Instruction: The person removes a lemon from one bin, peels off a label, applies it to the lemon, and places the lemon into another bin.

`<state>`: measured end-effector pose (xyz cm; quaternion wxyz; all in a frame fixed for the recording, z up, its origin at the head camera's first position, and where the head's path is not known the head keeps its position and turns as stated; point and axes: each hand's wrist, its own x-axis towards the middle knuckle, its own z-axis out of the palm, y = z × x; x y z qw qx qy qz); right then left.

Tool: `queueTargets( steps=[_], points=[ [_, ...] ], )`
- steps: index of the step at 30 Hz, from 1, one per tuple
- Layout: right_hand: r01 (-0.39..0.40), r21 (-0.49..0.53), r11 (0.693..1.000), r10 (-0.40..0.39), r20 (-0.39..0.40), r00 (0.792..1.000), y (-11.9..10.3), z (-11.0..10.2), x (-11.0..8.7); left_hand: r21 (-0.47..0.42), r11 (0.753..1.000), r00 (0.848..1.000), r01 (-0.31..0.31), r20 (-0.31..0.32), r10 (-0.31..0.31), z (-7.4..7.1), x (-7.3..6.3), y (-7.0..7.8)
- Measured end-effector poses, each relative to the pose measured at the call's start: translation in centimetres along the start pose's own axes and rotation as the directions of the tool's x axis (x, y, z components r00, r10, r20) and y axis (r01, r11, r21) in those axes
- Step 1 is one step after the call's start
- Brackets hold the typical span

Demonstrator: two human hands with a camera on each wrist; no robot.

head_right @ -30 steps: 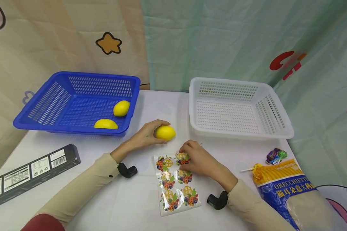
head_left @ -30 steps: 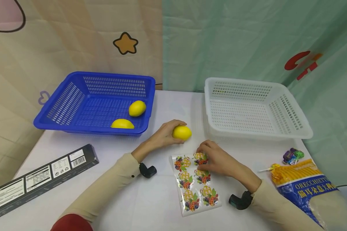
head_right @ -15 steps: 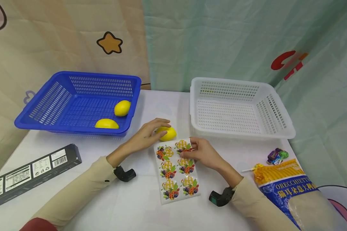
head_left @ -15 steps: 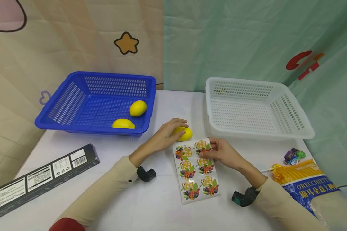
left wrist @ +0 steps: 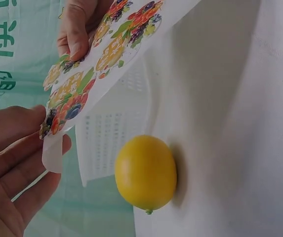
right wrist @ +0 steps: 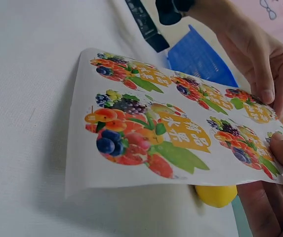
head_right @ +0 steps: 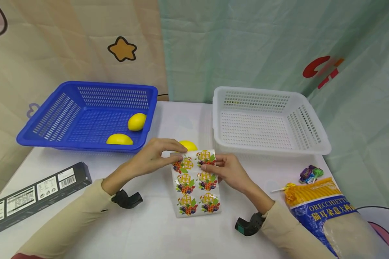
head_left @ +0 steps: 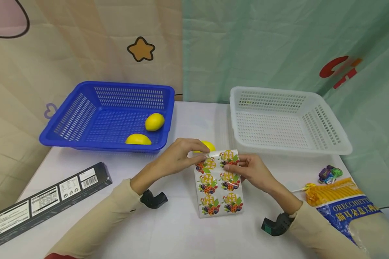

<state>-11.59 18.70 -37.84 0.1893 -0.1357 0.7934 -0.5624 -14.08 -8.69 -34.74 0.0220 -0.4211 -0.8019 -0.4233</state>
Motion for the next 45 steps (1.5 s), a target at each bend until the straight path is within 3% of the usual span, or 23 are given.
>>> queueTargets(
  steps=[15, 26, 29, 32, 35, 37, 41, 45],
  points=[
    [0.018, 0.007, 1.000, -0.018, -0.002, 1.000, 0.2, 0.1, -0.2, 0.022, 0.999, 0.998, -0.033, -0.044, 0.034, 0.0, -0.1, 0.6],
    [-0.088, 0.058, 0.994, 0.081, 0.106, 0.991, 2.7, 1.5, -0.7, -0.011, 1.000, 0.997, -0.027, -0.070, 0.026, -0.6, -0.1, 0.6],
    [-0.081, 0.008, 0.997, 0.079, 0.119, 0.990, 3.3, 2.2, -0.8, -0.012, 1.000, 0.997, -0.021, -0.069, 0.020, -0.7, -0.1, 0.5],
    [-0.033, -0.179, 0.983, 0.044, 0.060, 0.997, 3.5, 2.7, -0.7, -0.014, 1.000, 0.998, -0.012, -0.069, 0.011, -0.6, -0.1, 0.5],
    [-0.019, -0.381, 0.924, -0.001, -0.053, 0.999, 3.4, 2.8, -0.7, -0.020, 1.000, 0.997, 0.001, -0.071, -0.002, -0.6, -0.1, 0.5],
    [-0.027, -0.457, 0.889, -0.033, -0.123, 0.992, 3.2, 2.7, -0.7, -0.020, 1.000, 0.997, 0.012, -0.074, -0.013, -0.6, -0.1, 0.5],
    [-0.011, -0.483, 0.876, -0.102, -0.208, 0.973, 3.3, 1.9, -0.4, -0.002, 0.999, 0.996, 0.033, -0.079, -0.033, -0.6, -0.2, 0.4],
    [0.040, -0.431, 0.902, -0.152, -0.230, 0.961, 3.6, 1.0, 0.3, 0.004, 0.998, 0.994, 0.065, -0.088, -0.064, -0.5, -0.2, 0.4]
  ],
)
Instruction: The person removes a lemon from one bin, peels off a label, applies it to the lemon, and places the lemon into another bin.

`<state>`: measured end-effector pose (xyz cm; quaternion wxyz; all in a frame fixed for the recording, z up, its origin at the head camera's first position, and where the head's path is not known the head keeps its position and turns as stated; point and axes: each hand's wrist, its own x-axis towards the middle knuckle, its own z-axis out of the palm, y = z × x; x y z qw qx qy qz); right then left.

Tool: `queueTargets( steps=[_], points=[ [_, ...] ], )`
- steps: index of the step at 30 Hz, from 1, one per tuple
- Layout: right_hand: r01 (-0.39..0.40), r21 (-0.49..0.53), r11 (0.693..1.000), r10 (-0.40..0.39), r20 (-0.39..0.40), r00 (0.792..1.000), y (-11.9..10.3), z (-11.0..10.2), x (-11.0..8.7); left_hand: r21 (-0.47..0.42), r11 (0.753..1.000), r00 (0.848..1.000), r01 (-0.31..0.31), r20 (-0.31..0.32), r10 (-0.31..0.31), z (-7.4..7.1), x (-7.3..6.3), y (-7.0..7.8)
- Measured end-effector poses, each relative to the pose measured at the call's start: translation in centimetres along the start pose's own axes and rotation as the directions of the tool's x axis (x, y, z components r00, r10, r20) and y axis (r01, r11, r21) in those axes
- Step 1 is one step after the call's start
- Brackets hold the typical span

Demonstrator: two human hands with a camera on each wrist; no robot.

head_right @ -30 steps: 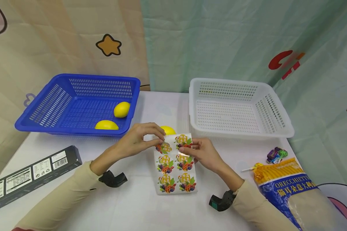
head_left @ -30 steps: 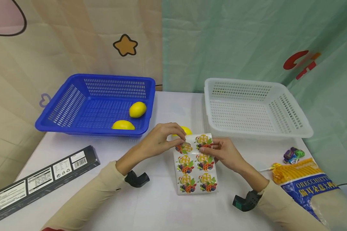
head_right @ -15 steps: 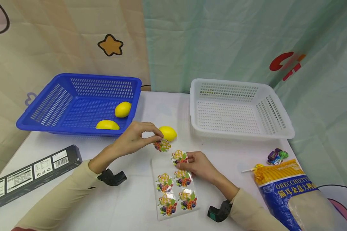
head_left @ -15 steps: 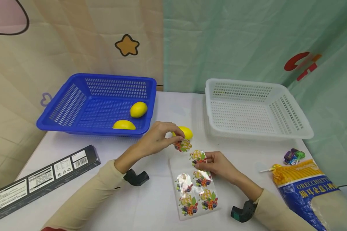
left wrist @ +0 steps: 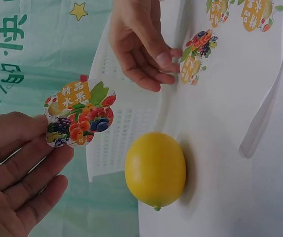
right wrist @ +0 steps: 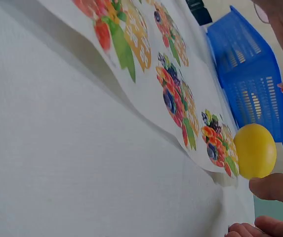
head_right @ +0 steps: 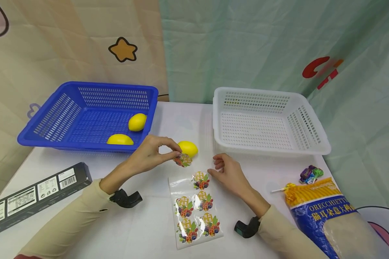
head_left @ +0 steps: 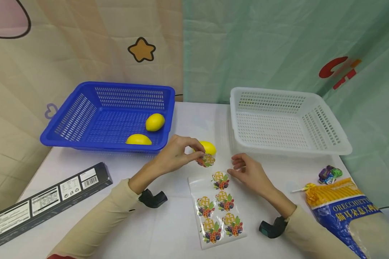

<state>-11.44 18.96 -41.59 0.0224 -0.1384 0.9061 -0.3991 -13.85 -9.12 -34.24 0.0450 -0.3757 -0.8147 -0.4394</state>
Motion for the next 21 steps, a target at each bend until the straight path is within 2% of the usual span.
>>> queueTargets(
  steps=[5, 11, 17, 21],
  points=[
    [0.013, 0.121, 0.993, -0.015, 0.015, 1.000, 0.5, -0.3, 1.1, 0.018, 0.998, 0.997, 0.063, -0.037, -0.062, -0.1, -0.2, -0.1],
    [0.030, 0.189, 0.981, -0.045, 0.075, 0.996, 0.6, -0.3, 2.1, 0.017, 0.990, 0.986, 0.142, -0.092, -0.139, -0.2, -0.3, -0.3],
    [0.019, 0.316, 0.948, -0.060, 0.121, 0.991, 0.5, 0.2, 3.9, 0.006, 0.983, 0.978, 0.186, -0.099, -0.184, -0.5, -0.5, -0.4],
    [-0.003, 0.375, 0.927, -0.069, 0.180, 0.981, 0.1, 1.1, 5.5, 0.013, 0.976, 0.972, 0.218, -0.092, -0.216, -0.5, -0.5, -0.5]
  ],
)
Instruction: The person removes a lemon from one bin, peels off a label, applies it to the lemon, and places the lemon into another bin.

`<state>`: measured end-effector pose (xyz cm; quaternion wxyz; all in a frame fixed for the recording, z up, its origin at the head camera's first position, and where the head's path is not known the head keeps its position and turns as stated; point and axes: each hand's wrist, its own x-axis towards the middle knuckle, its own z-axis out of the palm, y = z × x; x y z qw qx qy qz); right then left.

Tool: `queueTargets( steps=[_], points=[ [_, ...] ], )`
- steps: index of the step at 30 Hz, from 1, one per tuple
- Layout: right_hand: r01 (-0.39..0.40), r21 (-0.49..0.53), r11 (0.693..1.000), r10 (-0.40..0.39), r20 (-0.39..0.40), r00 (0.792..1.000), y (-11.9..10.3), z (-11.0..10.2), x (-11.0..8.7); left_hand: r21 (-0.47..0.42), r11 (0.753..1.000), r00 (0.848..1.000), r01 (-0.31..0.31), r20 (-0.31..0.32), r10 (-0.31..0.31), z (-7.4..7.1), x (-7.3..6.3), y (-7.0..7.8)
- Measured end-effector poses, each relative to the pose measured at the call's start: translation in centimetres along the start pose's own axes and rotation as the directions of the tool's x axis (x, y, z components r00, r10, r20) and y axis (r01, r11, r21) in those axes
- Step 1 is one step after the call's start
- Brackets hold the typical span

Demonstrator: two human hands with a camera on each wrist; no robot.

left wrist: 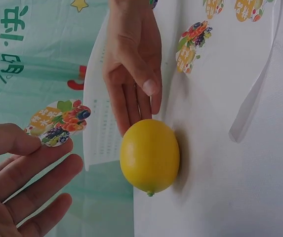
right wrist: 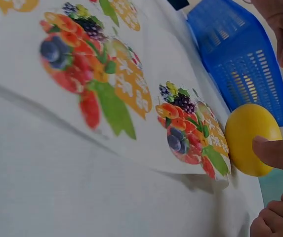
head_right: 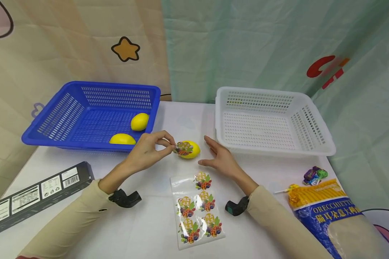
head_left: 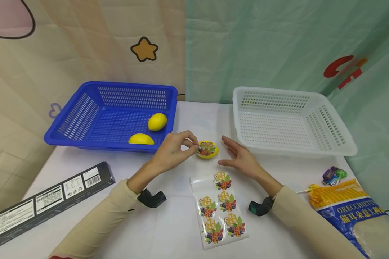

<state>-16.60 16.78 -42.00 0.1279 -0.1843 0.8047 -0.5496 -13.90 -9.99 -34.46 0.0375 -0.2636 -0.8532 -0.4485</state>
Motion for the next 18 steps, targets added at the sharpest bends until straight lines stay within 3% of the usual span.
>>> queueTargets(
  steps=[4, 7, 13, 18],
  points=[
    [0.017, 0.017, 1.000, -0.018, 0.079, 0.997, -0.3, 0.8, 1.7, 0.012, 0.999, 0.999, 0.037, 0.017, -0.037, 0.0, 0.0, 0.1],
    [0.038, -0.043, 0.998, -0.033, 0.109, 0.993, -0.6, 1.5, 2.5, 0.013, 0.999, 0.998, 0.051, 0.027, -0.051, 0.0, 0.0, 0.2],
    [0.069, -0.207, 0.976, -0.055, 0.071, 0.996, -1.3, 2.5, 3.1, 0.012, 0.997, 0.997, 0.076, 0.016, -0.076, 0.2, -0.1, 0.2],
    [0.082, -0.158, 0.984, -0.077, 0.040, 0.996, -2.1, 2.8, 2.7, 0.003, 0.995, 0.995, 0.098, -0.003, -0.098, 0.4, -0.2, -0.1]
  ],
)
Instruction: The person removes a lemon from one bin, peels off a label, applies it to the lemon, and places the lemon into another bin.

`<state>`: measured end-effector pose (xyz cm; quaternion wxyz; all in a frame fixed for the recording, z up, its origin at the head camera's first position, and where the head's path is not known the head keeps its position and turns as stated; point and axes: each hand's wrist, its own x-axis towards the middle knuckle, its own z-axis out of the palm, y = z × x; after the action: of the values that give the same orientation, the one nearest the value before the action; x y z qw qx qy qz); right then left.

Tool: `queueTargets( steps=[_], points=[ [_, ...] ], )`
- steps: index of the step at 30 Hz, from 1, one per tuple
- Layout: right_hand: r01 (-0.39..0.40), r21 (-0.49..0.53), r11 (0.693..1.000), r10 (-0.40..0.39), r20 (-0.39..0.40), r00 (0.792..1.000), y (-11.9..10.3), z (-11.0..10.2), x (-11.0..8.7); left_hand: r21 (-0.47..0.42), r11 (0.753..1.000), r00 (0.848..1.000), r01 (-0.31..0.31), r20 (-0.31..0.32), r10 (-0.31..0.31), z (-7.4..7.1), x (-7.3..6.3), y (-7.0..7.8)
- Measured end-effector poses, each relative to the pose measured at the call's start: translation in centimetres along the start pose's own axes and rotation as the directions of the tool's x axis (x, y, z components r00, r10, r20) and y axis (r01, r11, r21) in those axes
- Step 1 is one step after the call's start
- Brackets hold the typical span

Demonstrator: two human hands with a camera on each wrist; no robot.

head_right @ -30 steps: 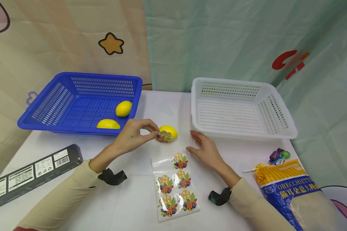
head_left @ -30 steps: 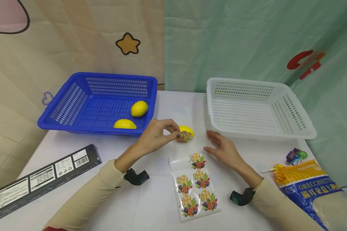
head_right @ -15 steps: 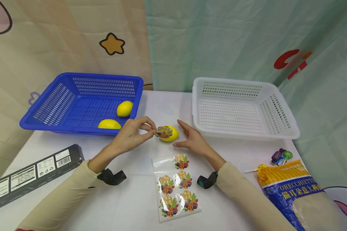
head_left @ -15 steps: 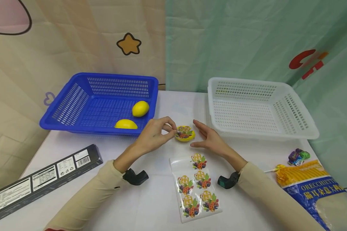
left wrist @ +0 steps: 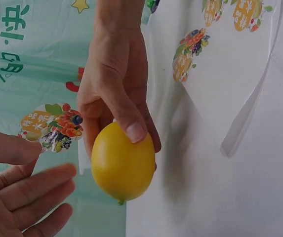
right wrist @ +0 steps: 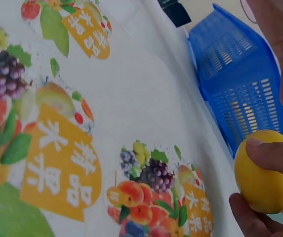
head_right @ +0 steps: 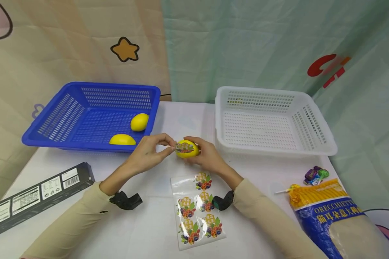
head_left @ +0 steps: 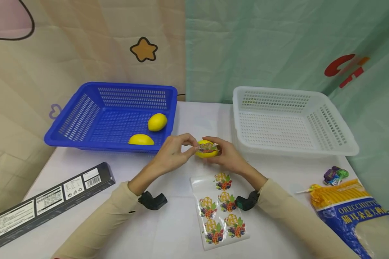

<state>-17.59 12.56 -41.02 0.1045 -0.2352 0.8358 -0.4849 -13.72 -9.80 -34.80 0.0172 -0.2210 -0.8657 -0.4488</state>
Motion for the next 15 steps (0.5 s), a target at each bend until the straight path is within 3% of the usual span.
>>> queueTargets(
  steps=[10, 15],
  points=[
    [0.120, 0.143, 0.982, -0.118, -0.025, 0.993, -1.6, -0.5, -0.9, -0.080, 0.997, 1.000, 0.019, 0.008, -0.018, 0.6, 0.1, 0.1],
    [0.110, 0.172, 0.979, -0.111, -0.006, 0.994, -2.2, -0.8, -1.1, -0.168, 0.984, 0.998, 0.063, -0.008, -0.066, 0.9, 0.1, 0.1]
  ],
)
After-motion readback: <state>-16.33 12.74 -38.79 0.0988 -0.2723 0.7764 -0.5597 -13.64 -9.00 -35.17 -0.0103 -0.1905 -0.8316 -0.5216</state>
